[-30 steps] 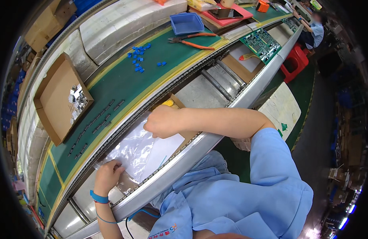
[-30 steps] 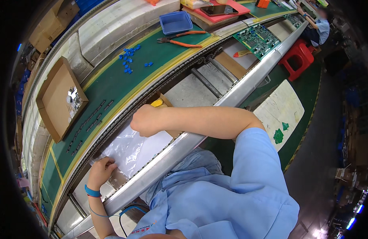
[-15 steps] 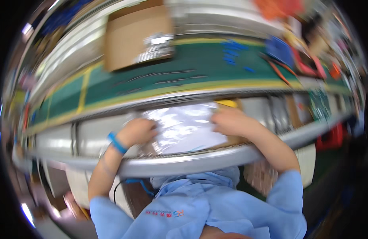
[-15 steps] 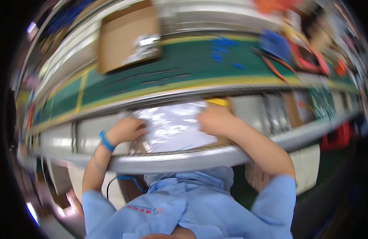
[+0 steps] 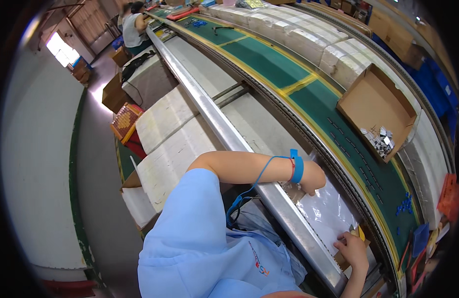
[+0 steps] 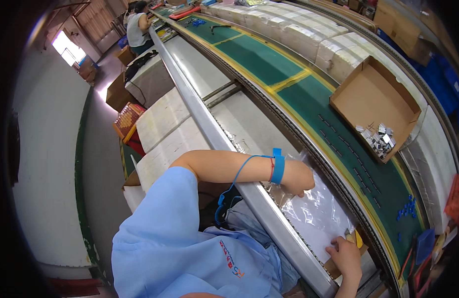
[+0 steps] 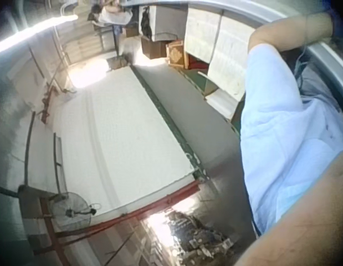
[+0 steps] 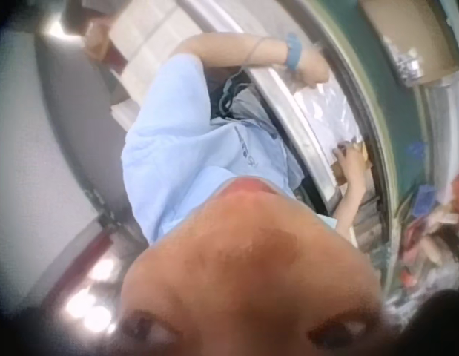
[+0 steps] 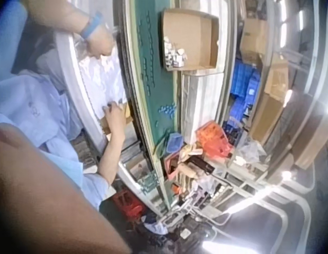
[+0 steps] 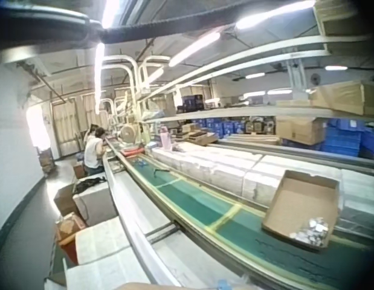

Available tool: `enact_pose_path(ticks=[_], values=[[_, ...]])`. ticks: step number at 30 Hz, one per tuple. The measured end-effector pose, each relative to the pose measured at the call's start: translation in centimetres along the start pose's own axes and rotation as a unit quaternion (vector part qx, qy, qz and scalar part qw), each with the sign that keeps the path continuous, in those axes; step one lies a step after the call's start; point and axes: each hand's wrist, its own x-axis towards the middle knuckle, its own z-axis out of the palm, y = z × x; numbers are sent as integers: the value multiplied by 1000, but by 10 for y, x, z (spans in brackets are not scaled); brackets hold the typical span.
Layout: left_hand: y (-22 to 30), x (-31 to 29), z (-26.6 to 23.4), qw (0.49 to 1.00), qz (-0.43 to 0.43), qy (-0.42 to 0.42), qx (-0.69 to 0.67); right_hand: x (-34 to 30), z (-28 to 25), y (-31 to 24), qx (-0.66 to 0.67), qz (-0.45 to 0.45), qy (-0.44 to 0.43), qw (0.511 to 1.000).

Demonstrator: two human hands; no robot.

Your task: Assembling electronic components onto a printed circuit board.

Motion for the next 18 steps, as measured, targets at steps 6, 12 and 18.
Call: enact_pose_path(ticks=[6, 12, 18], values=[[-2, 3, -5, 1000, -2, -10, -1, 1, -4, -3, -17, 16, -9, 1000], [-6, 4, 0, 1000, 6, 8, -3, 0, -3, -6, -12, 12, -6, 1000], [-4, 3, 0, 1000, 10, 2, 2, -1, -2, -5, -5, 21, -6, 1000]])
